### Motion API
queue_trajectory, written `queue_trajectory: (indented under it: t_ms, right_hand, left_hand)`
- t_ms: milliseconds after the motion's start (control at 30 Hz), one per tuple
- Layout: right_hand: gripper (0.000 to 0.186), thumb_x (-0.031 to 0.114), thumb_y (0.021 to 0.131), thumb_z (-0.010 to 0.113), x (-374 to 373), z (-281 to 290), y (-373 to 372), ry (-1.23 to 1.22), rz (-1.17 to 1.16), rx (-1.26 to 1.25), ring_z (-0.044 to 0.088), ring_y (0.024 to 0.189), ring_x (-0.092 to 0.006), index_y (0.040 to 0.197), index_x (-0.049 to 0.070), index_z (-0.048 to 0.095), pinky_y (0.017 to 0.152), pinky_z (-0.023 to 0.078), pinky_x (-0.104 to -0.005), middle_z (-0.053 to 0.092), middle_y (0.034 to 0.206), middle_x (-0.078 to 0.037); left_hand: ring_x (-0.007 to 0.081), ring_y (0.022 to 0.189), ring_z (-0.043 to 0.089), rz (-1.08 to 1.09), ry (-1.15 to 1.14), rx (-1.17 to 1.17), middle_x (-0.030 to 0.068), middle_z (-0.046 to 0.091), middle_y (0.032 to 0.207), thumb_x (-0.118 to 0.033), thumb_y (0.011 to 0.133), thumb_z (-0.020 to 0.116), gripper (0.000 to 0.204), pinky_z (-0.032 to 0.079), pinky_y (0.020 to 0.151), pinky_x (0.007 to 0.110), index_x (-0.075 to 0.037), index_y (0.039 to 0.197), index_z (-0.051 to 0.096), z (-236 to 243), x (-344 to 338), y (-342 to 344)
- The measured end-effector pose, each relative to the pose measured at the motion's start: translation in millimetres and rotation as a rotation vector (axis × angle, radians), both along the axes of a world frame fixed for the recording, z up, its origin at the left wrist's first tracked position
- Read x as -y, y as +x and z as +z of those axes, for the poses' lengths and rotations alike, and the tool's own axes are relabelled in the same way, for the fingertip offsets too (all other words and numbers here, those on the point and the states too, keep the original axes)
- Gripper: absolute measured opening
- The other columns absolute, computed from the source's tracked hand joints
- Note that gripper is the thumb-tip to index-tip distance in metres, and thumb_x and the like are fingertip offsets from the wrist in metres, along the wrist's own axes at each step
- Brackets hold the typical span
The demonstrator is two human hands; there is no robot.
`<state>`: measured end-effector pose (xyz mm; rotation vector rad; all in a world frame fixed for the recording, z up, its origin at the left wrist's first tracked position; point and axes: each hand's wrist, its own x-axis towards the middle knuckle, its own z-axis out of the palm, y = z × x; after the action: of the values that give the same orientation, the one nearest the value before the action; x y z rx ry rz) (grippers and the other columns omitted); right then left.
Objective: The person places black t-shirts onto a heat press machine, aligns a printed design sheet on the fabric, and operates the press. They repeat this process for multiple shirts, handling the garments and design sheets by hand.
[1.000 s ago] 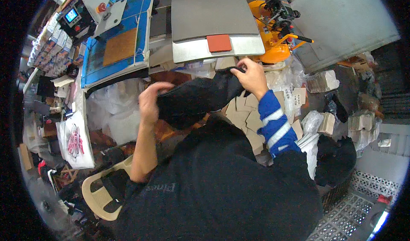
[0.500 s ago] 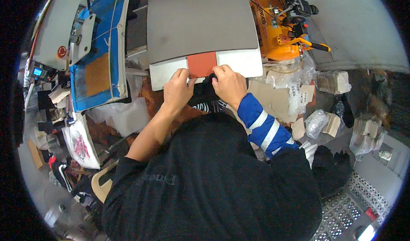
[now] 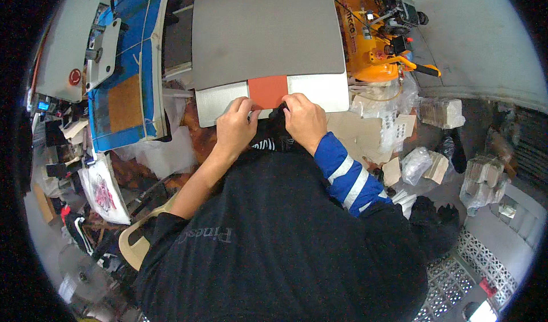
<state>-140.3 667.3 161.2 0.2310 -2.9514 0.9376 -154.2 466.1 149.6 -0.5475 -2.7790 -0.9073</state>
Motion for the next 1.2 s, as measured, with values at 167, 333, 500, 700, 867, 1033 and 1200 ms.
queue_trajectory:
  t_ms: [167,333,500,700,867,1033,1200]
  right_hand:
    - [0.027,0.009,0.079,0.076,6,5,3,0.068,-0.071,-0.009,0.068,0.089,-0.0344,0.103,0.007,0.065,0.076,0.057,-0.0432,0.064,0.098,-0.011]
    - [0.027,0.014,0.076,0.08,5,8,5,0.135,-0.13,0.016,0.067,0.087,-0.0361,0.097,0.005,0.064,0.071,0.055,-0.0448,0.061,0.089,-0.013]
    - [0.029,0.021,0.076,0.083,-40,49,14,0.012,0.068,0.272,0.067,0.085,-0.0383,0.09,0.002,0.066,0.074,0.053,-0.0446,0.067,0.092,-0.017]
    - [0.021,0.005,0.077,0.072,-123,103,53,0.072,0.059,0.134,0.067,0.089,-0.0324,0.096,-0.002,0.069,0.08,0.051,-0.0377,0.068,0.095,-0.017]
    - [0.018,-0.001,0.082,0.061,-116,108,79,0.002,-0.239,0.007,0.07,0.086,-0.0293,0.096,0.001,0.073,0.081,0.054,-0.0339,0.072,0.091,-0.015]
    - [0.017,-0.004,0.077,0.065,-102,119,80,-0.077,-0.283,-0.145,0.069,0.087,-0.0326,0.092,0.0,0.072,0.081,0.054,-0.038,0.071,0.09,-0.017]
    - [0.023,-0.011,0.076,0.059,-122,102,53,0.036,-0.206,-0.104,0.067,0.089,-0.0257,0.095,0.0,0.065,0.082,0.052,-0.0354,0.068,0.098,-0.014]
  left_hand:
    - [0.0324,0.067,0.068,0.076,-0.074,0.038,0.0101,0.063,0.092,-0.02,0.086,0.075,0.025,0.056,0.055,0.043,-0.005,0.095,0.058,3,-3,5]
    - [0.0347,0.073,0.068,0.115,-0.083,0.066,0.0131,0.067,0.087,-0.034,0.084,0.08,0.036,0.055,0.061,0.044,-0.005,0.09,0.059,-3,17,6]
    - [0.0292,0.063,0.065,-0.004,0.104,0.404,0.0155,0.067,0.071,-0.044,0.076,0.086,0.049,0.051,0.06,0.039,-0.001,0.077,0.062,41,69,6]
    - [0.0339,0.078,0.068,-0.225,0.041,0.175,0.0134,0.068,0.083,-0.018,0.072,0.087,0.031,0.054,0.072,0.04,-0.002,0.093,0.071,144,156,47]
    - [0.0326,0.08,0.07,-0.007,0.142,-0.01,0.0144,0.07,0.085,0.001,0.075,0.074,0.015,0.055,0.072,0.038,-0.001,0.09,0.073,164,166,52]
    - [0.0319,0.081,0.072,0.049,0.215,-0.118,0.0157,0.07,0.08,0.01,0.066,0.074,0.022,0.056,0.076,0.033,-0.001,0.085,0.071,163,177,66]
    - [0.0234,0.079,0.068,0.118,0.141,-0.038,0.009,0.07,0.085,0.012,0.058,0.077,0.029,0.053,0.071,0.032,0.0,0.082,0.064,168,192,50]
